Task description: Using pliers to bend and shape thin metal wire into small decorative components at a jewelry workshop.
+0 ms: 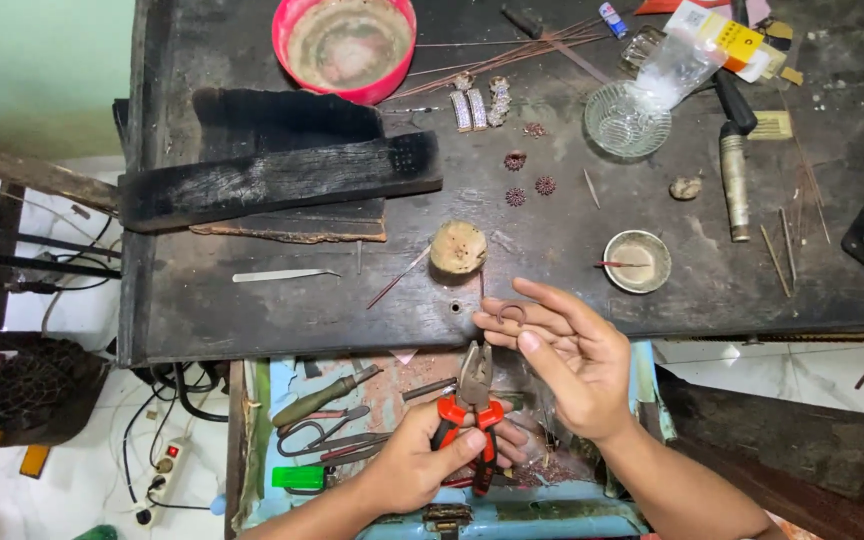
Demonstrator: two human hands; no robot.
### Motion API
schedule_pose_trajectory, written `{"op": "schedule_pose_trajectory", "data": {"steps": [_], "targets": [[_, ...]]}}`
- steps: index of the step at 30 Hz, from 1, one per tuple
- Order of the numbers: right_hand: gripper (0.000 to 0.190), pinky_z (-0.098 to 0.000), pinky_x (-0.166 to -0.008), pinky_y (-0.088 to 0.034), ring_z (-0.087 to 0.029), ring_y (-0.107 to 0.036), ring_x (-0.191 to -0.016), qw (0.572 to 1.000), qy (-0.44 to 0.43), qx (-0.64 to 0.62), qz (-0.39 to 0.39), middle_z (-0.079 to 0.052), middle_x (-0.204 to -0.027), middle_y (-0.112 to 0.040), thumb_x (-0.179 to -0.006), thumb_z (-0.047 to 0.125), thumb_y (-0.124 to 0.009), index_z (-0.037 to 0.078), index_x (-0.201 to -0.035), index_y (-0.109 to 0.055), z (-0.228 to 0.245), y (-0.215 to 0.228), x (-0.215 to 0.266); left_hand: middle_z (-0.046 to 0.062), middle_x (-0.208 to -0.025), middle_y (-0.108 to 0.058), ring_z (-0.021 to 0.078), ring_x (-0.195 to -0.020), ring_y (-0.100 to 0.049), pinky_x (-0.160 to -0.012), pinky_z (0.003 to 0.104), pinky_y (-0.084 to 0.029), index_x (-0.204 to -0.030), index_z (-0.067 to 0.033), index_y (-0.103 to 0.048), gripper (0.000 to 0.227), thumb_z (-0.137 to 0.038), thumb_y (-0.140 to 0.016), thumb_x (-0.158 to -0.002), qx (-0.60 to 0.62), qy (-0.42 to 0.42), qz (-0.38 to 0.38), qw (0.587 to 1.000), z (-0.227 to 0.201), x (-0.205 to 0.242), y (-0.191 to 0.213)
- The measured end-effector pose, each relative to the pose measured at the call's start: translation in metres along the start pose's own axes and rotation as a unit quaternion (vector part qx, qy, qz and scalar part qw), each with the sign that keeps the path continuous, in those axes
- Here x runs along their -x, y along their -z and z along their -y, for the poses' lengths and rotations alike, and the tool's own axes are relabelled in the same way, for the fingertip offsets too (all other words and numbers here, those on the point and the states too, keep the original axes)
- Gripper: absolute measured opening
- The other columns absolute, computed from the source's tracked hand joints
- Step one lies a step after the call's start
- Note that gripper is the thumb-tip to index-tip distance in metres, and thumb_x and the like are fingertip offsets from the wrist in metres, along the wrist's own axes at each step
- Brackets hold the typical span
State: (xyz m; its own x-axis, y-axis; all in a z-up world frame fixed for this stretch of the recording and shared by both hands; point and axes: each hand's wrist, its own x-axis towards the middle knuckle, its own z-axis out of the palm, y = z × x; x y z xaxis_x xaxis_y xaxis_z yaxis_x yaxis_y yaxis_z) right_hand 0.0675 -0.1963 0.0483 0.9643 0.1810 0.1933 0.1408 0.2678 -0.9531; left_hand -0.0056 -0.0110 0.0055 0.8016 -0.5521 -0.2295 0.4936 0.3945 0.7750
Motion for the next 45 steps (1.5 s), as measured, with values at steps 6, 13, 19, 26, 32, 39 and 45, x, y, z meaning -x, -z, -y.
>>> {"op": "schedule_pose_trajectory", "data": {"steps": [6,13,19,26,32,39,45], "targets": [[0.040,-0.0470,-0.095,-0.069,-0.045,-0.076,-0.111,1.000,-0.002,0.002,-0.006,-0.033,-0.123,-0.070,-0.100,0.003,-0.057,-0.009,-0.138,-0.052,0.001,0.000,0.000,0.026,-0.119,-0.072,0.0353,-0.104,-0.075,-0.093,0.045,-0.065,-0.132,0.0077,-0.058,0.046,-0.028,-0.060,-0.103,0.000,0.004,0.001,1.000,-0.003,0.001,-0.002],[0.025,-0.0373,-0.073,-0.071,-0.036,-0.080,-0.093,0.974,0.064,0.150,-0.158,-0.028,-0.111,-0.073,-0.106,0.011,-0.054,-0.005,-0.124,-0.058,0.010,0.031,-0.021,0.032,-0.120,-0.073,0.0418,-0.103,-0.076,-0.091,0.050,-0.065,-0.127,0.0113,-0.061,0.046,-0.026,-0.063,-0.100,0.036,-0.003,-0.011,0.999,0.001,0.004,-0.002],[0.019,-0.0286,-0.078,-0.057,-0.028,-0.065,-0.105,0.789,0.266,0.391,-0.391,-0.032,-0.146,-0.056,-0.109,-0.004,-0.061,-0.002,-0.128,-0.055,-0.001,0.158,-0.038,0.032,-0.115,-0.076,0.0436,-0.101,-0.079,-0.090,0.050,-0.067,-0.133,0.0110,-0.060,0.049,-0.021,-0.066,-0.096,0.037,0.050,-0.045,0.997,0.011,0.005,0.003],[0.020,-0.0353,-0.070,-0.039,-0.025,-0.063,-0.096,0.629,0.205,0.554,-0.506,-0.025,-0.146,-0.063,-0.114,0.024,-0.066,0.006,-0.114,-0.057,-0.025,0.247,-0.003,0.029,-0.117,-0.077,0.0406,-0.102,-0.080,-0.092,0.048,-0.068,-0.138,0.0102,-0.058,0.050,-0.019,-0.064,-0.097,0.021,0.068,-0.031,0.997,0.009,0.003,-0.001],[0.032,-0.0429,-0.081,-0.043,-0.031,-0.055,-0.096,0.627,0.194,0.581,-0.481,-0.020,-0.152,-0.058,-0.117,0.035,-0.061,0.004,-0.115,-0.054,-0.024,0.266,-0.003,0.031,-0.117,-0.077,0.0423,-0.101,-0.080,-0.092,0.050,-0.068,-0.130,0.0118,-0.063,0.050,-0.023,-0.068,-0.094,0.048,0.091,-0.052,0.993,0.012,0.002,-0.002],[0.021,-0.0396,-0.077,-0.041,-0.027,-0.059,-0.097,0.640,0.175,0.580,-0.473,-0.023,-0.154,-0.056,-0.117,0.028,-0.065,0.007,-0.116,-0.060,-0.020,0.254,-0.005,0.030,-0.116,-0.077,0.0409,-0.101,-0.079,-0.090,0.048,-0.068,-0.127,0.0116,-0.064,0.047,-0.024,-0.066,-0.095,0.032,0.071,-0.035,0.996,0.009,0.001,0.000],[0.018,-0.0321,-0.081,-0.058,-0.028,-0.066,-0.101,0.836,0.228,0.357,-0.349,-0.028,-0.132,-0.062,-0.111,0.004,-0.059,-0.004,-0.125,-0.051,0.015,0.135,-0.027,0.028,-0.115,-0.078,0.0384,-0.100,-0.080,-0.089,0.047,-0.067,-0.118,0.0129,-0.069,0.047,-0.028,-0.066,-0.095,0.008,0.066,-0.026,0.997,0.000,-0.002,-0.004]]}}
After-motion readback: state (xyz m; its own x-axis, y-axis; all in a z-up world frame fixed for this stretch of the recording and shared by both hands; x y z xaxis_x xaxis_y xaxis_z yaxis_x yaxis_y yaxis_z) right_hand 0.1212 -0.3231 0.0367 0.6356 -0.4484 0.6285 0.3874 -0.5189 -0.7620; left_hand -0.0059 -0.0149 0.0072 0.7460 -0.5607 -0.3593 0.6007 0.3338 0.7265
